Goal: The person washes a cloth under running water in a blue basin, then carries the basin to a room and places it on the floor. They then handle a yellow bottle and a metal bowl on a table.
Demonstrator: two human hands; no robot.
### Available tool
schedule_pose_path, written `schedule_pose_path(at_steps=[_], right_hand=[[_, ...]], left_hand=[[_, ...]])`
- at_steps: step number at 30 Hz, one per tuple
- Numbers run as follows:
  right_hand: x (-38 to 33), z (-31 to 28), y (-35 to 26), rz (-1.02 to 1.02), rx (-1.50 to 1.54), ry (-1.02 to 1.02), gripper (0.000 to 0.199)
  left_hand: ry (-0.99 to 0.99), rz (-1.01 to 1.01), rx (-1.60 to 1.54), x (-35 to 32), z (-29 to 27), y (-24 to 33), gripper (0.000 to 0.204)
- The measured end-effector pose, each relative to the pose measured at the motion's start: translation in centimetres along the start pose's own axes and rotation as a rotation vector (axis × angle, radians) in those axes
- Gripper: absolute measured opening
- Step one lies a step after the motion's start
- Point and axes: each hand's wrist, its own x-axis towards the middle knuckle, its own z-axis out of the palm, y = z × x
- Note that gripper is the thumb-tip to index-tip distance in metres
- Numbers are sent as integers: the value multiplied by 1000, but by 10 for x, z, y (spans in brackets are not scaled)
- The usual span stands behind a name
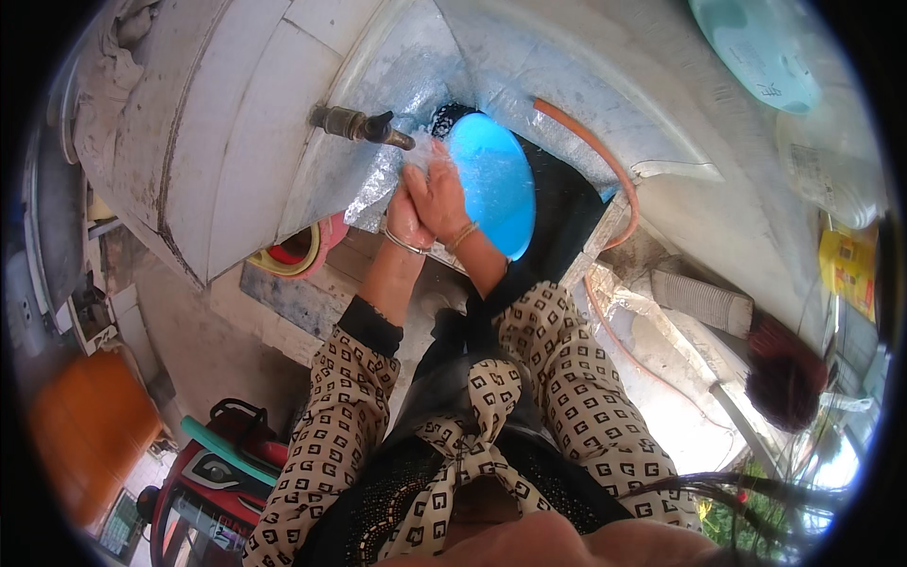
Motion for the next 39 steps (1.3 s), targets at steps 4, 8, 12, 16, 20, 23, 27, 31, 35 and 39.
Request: schedule_pose_path(at_steps=[4,8,12,16,20,23,27,31,35,39], right_hand=[[9,-9,18,129,-331,-583,37],[-41,-1,-27,1,113,-32,37],[28,3,45,198,46,163,41],[-31,2,-4,16,92,-101,48],[-15,-8,-22,186,132,-113,53],[16,-5,36,182,198,72,53],[-49,7,-10,60,158,-64,40],[4,3,14,-66,-136,-47,36],[23,-7,12,158,105,-127,44],[-43,-6,-41,-41,138,-96,51]], left_hand=[[37,93,73,7,-1,3,43],[-323,-105,-71,16,-35,22,43],[6,-63,49,-9,18,-4,37],[-240,4,-85,13,-36,14,43],[-352,170,361,14,-64,-2,43],[-16,9,17,-2,5,-11,41],[-315,-66,-50,14,-36,23,37],[-136,13,54,0,14,5,41],[71,57,52,-7,10,8,42],[-137,9,12,-14,4,28,45]])
